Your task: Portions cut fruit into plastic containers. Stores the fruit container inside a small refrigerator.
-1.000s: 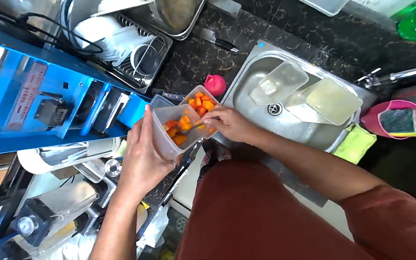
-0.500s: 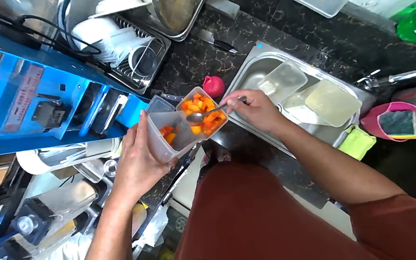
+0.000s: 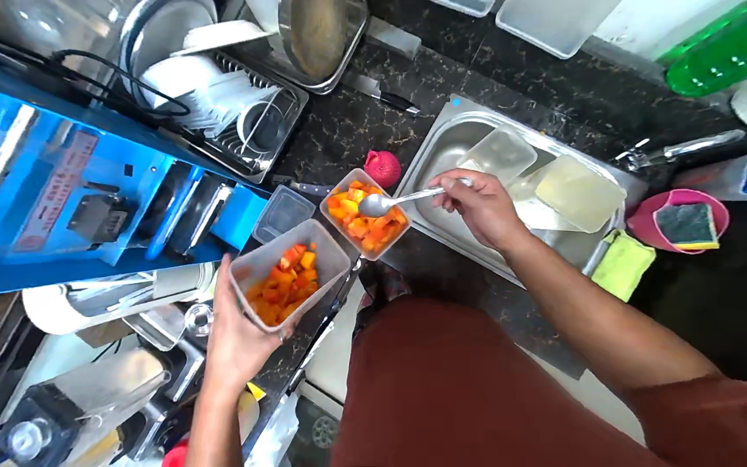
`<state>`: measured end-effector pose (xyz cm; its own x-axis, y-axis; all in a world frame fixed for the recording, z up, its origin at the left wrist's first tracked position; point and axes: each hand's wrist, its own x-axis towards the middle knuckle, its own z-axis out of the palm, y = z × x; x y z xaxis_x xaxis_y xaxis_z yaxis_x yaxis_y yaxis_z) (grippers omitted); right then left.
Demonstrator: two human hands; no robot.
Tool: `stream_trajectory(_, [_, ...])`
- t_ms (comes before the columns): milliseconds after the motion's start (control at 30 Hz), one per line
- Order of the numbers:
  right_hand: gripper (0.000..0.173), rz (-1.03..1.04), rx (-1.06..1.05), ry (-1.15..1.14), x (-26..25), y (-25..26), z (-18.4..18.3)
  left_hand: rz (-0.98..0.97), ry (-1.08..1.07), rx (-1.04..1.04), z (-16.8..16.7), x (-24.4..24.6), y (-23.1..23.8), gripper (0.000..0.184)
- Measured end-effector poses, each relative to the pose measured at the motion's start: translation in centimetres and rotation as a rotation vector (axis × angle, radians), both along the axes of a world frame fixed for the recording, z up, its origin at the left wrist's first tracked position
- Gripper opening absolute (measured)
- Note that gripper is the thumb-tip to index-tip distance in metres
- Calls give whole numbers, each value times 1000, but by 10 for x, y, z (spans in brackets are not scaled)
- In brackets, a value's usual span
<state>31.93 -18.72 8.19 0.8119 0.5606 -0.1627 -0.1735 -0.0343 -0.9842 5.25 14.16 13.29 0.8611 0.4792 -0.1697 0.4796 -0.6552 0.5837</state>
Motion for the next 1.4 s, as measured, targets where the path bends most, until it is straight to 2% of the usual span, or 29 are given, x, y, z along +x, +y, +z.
stream_trajectory(100, [31, -102, 150, 449, -12, -4, 0, 180, -272, -130, -46, -35, 9, 147])
stream_trajectory(167, [29, -78, 230, 633, -25, -6, -1, 265, -391, -146, -79, -52, 8, 149])
stream_trajectory(233, [31, -24, 266, 708, -38, -6, -2, 319, -458, -106, -105, -64, 7, 149])
stream_trajectory(333, [31, 16, 210, 725, -57, -1, -2, 381, -448, -148, -122, -74, 4, 152])
stream_trajectory(367, [30, 17, 169, 679, -63, 0, -4, 394, -421, -185, -124, -77, 1, 148])
stream_trajectory(433, [29, -22, 33, 478, -73, -2, -8, 460, -307, -220, -132, -90, -14, 130])
stream_trajectory(500, [28, -99, -177, 165, -77, -10, -7, 474, -96, -316, -132, -104, -37, 94])
stream_trajectory(567, [28, -48, -437, -197, -74, -30, 0, 394, 135, -576, -127, -109, -57, 60])
stream_trajectory(600, [30, 1, -551, -340, -72, -39, 4, 333, 172, -687, -125, -105, -65, 50])
stream_trajectory(700, [32, 160, -793, -611, -60, -34, 5, 138, 5, -761, -112, -53, -76, 49])
stream_trajectory(800, [29, 183, -833, -693, -47, -8, -10, 71, -243, -605, -92, 36, -81, 55])
stream_trajectory(900, [31, 124, -788, -655, -43, 2, -3, 121, -400, -359, -96, 113, -76, 53])
stream_trajectory(967, [32, 79, -719, -507, -48, -4, 4, 155, -369, -317, -108, 145, -65, 57])
stream_trajectory(1067, [30, -57, -399, 30, -65, 0, -2, 203, -241, -476, -125, 163, -57, 62])
stream_trajectory(1133, [29, -196, -153, 388, -80, 17, -16, 246, -241, -514, -127, 155, -65, 60])
stream_trajectory(1167, [30, -272, -85, 489, -83, 26, -21, 275, -240, -533, -123, 147, -73, 58])
stream_trajectory(1267, [28, -407, -95, 479, -77, 40, -27, 342, -256, -702, -106, 110, -99, 58])
stream_trajectory(1333, [28, -387, -180, 366, -71, 48, -28, 373, -293, -805, -107, 94, -104, 63])
stream_trajectory(1400, [27, -308, -210, 305, -67, 54, -27, 492, -324, -835, -108, 95, -106, 68])
